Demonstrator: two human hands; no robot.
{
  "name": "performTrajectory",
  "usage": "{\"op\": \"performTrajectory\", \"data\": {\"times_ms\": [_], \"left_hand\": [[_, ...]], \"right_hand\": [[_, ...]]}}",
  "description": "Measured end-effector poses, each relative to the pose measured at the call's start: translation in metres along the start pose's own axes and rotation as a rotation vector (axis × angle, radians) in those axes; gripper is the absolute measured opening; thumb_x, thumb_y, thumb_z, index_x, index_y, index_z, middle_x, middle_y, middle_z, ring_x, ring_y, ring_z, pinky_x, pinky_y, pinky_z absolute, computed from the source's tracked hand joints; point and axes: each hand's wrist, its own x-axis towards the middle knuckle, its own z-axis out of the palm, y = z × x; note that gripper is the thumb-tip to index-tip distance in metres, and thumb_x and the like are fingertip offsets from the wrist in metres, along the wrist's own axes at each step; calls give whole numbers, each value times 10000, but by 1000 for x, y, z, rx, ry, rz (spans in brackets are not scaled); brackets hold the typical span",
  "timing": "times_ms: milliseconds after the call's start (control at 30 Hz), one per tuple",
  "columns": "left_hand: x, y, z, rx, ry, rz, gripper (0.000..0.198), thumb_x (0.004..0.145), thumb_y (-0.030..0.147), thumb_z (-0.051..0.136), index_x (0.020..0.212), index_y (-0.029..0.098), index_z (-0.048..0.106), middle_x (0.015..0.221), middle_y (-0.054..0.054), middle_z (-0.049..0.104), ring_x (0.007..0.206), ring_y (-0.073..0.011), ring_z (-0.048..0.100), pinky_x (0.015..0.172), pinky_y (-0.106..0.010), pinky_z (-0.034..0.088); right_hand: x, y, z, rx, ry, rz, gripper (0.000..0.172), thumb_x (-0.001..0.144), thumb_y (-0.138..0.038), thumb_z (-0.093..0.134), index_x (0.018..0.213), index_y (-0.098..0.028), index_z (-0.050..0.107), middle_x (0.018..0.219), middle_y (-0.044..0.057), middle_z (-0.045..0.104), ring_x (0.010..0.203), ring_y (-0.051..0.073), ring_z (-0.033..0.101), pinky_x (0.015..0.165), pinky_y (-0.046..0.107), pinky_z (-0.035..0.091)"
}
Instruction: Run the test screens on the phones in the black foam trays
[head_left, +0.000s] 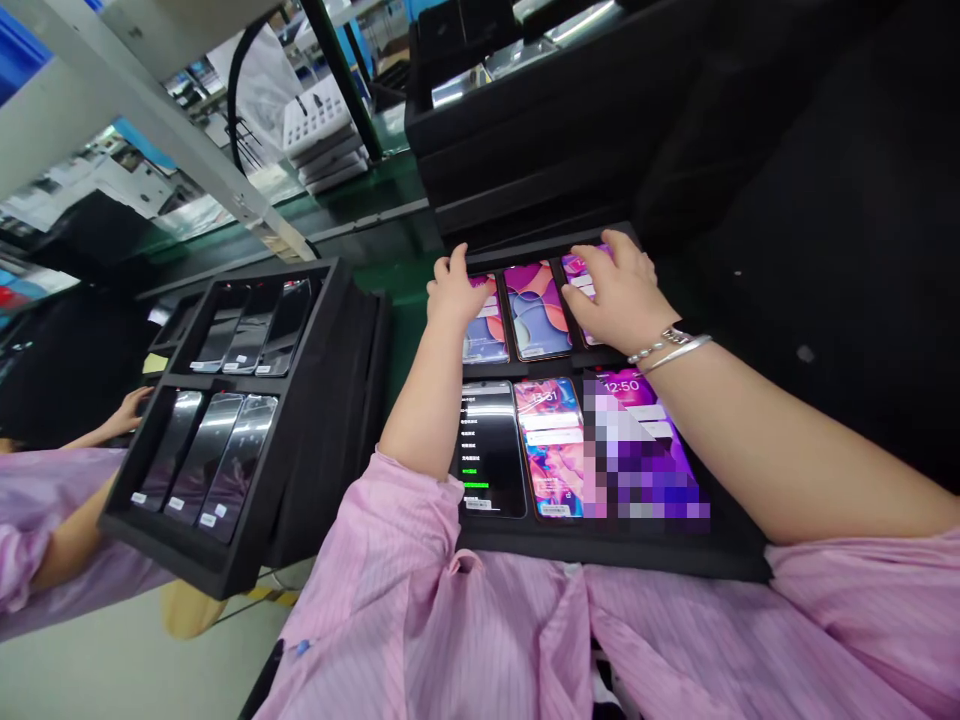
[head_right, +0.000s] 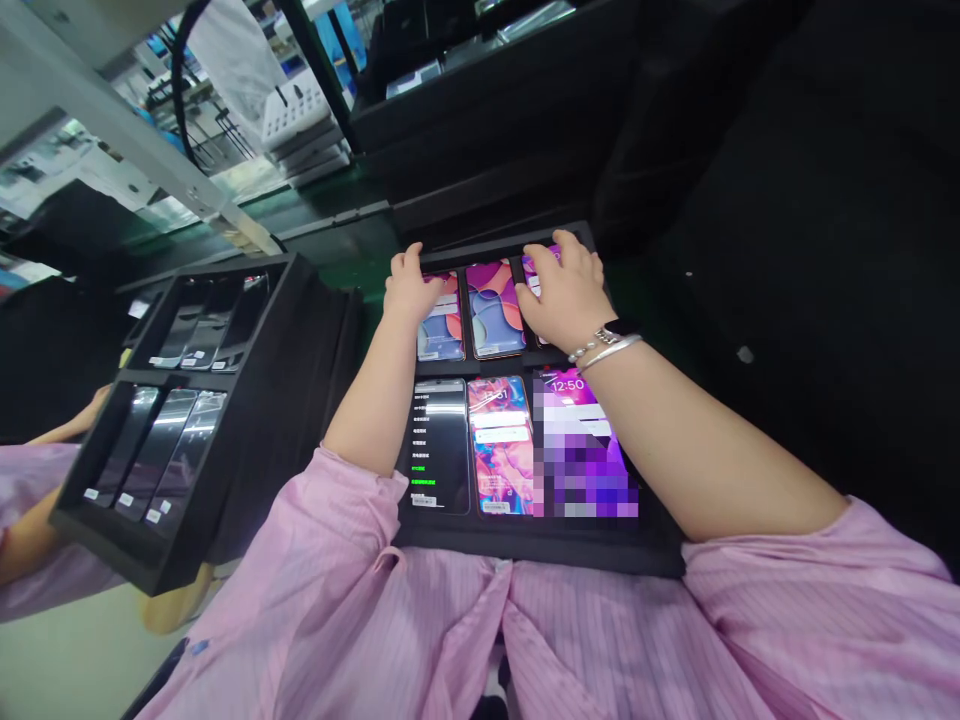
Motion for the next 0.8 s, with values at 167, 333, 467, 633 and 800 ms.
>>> {"op": "performTrajectory", "data": {"times_ms": [167, 333, 467, 633, 800], "left_hand": [[8, 2, 3, -81, 163, -56, 577, 1051, 290, 426, 1626, 332, 443, 1692, -82, 466, 1422, -326, 605, 1191, -513, 505], [-5, -8, -6, -337, 411, 73, 469, 1075, 367, 503, 1543, 343, 523, 1663, -42, 491, 1559, -241, 473, 1296, -408, 416], [-92, -47, -4, -627, 352, 313, 587, 1055, 632, 520, 1573, 363, 465, 1642, -45, 500, 1574, -278, 467, 1308, -474, 405], [-247, -109, 24, -708, 87, 473, 601, 1015, 596, 613, 1579, 455, 462, 1730, -26, 412, 1650, -321, 362, 1340, -523, 377], [-295, -120, 53, -763, 116, 286, 674, 1026, 641, 508, 1624, 352, 396, 1732, -100, 410, 1646, -335, 370, 1377, -553, 309]], "right_hand": [[5, 2, -6, 21, 37, -3, 614, 994, -345, 397, 1554, -136, 533, 1613, 219, 489, 1524, 385, 441, 1272, 624, 313], [-19, -7, -42, 23, 131, -43, 562, 1027, -298, 285, 1514, -223, 555, 1554, 139, 573, 1488, 284, 466, 1278, 531, 342], [-107, -14, -77, 92, 133, -216, 481, 1032, -411, 429, 1439, -229, 609, 1530, 177, 572, 1493, 319, 483, 1266, 570, 386], [-229, -9, -86, 23, -188, -416, 404, 1063, -511, 507, 1294, -269, 733, 1454, 181, 607, 1377, 410, 573, 1276, 752, 285], [-254, -8, -62, -136, -261, -452, 572, 1074, -606, 446, 1372, -213, 733, 1464, 246, 589, 1369, 469, 542, 1190, 838, 320]]}}
